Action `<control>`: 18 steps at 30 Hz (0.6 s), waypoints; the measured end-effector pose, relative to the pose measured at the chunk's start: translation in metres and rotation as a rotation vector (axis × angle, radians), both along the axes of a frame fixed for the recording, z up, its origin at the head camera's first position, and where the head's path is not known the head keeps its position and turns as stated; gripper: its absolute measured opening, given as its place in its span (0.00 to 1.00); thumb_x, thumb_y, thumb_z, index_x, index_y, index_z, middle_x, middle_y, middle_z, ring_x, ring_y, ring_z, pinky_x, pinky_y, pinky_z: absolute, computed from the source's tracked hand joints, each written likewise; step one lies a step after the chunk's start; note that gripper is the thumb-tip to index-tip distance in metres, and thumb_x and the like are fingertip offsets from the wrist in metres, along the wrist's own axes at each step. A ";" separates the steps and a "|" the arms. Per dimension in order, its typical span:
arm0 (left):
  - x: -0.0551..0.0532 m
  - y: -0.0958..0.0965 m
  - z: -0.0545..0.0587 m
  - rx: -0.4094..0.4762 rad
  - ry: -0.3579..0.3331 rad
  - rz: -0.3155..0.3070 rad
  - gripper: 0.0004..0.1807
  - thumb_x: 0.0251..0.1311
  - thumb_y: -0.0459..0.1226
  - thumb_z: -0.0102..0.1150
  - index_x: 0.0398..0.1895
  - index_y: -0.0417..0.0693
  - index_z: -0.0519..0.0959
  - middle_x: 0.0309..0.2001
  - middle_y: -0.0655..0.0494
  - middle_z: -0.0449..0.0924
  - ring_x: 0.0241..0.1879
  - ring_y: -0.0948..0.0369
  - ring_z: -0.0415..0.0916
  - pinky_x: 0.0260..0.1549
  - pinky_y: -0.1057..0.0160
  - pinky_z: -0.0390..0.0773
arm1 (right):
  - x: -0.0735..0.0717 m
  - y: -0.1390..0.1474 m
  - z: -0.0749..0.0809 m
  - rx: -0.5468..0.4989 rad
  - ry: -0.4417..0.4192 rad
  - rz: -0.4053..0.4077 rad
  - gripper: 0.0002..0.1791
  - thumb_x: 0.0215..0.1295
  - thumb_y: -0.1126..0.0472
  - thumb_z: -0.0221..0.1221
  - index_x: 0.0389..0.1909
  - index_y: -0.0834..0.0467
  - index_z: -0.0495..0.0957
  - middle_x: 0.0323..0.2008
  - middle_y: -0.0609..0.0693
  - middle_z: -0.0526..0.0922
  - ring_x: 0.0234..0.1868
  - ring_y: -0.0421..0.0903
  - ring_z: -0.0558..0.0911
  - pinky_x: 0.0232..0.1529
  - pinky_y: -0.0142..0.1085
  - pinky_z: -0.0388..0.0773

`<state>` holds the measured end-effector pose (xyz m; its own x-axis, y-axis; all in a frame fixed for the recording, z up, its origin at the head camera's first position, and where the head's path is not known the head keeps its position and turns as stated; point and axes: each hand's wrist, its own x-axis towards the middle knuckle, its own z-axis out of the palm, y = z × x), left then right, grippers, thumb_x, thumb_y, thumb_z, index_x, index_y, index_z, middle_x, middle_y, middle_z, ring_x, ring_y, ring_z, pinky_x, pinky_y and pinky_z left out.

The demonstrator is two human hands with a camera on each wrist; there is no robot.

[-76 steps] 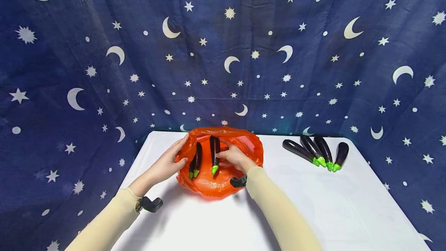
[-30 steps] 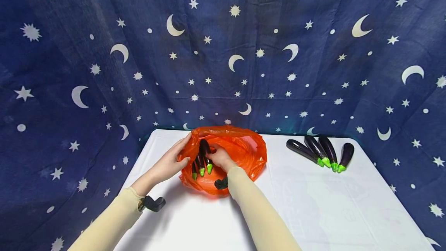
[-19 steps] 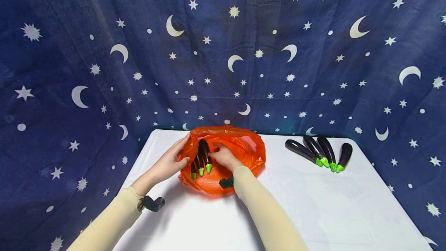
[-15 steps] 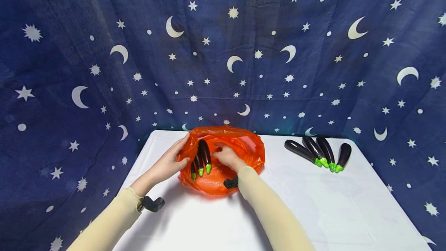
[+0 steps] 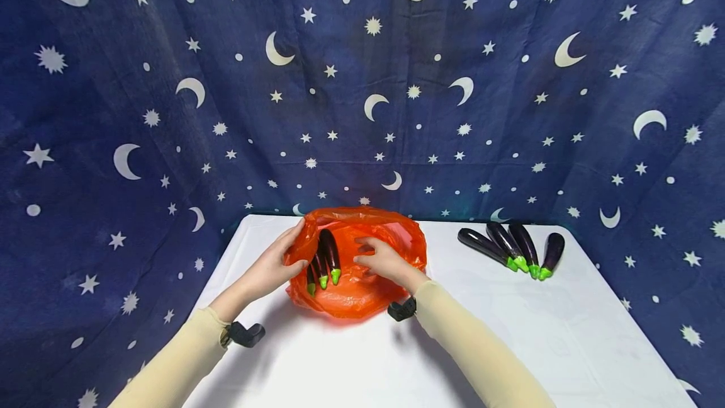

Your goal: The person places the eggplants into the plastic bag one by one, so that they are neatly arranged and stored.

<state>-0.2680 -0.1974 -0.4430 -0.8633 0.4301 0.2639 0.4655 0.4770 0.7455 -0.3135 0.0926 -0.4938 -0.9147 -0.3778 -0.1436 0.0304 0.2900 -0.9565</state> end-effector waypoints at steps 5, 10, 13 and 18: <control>0.000 -0.001 -0.001 -0.002 0.004 -0.005 0.49 0.64 0.28 0.64 0.84 0.53 0.49 0.76 0.46 0.59 0.65 0.49 0.70 0.61 0.47 0.73 | 0.011 0.020 0.012 0.059 0.025 0.014 0.34 0.67 0.58 0.66 0.72 0.59 0.69 0.66 0.66 0.72 0.56 0.64 0.80 0.52 0.50 0.83; -0.002 -0.002 -0.002 0.010 -0.004 -0.014 0.48 0.64 0.26 0.63 0.83 0.52 0.50 0.75 0.47 0.60 0.64 0.49 0.71 0.60 0.47 0.74 | 0.019 0.041 0.018 0.059 0.046 0.027 0.33 0.67 0.58 0.67 0.71 0.57 0.71 0.65 0.62 0.74 0.55 0.62 0.81 0.49 0.48 0.84; -0.002 -0.002 -0.004 0.017 -0.011 -0.018 0.48 0.64 0.26 0.63 0.83 0.51 0.50 0.75 0.46 0.61 0.63 0.48 0.71 0.59 0.47 0.75 | 0.024 0.055 0.021 0.055 0.049 0.035 0.33 0.66 0.57 0.67 0.71 0.56 0.71 0.63 0.59 0.75 0.55 0.62 0.81 0.49 0.48 0.84; -0.003 -0.002 -0.004 0.009 -0.018 -0.011 0.48 0.64 0.27 0.63 0.84 0.53 0.50 0.76 0.46 0.59 0.63 0.48 0.71 0.60 0.48 0.75 | 0.029 0.082 0.025 0.077 0.056 0.016 0.32 0.66 0.57 0.68 0.70 0.56 0.73 0.60 0.58 0.77 0.54 0.61 0.81 0.46 0.44 0.85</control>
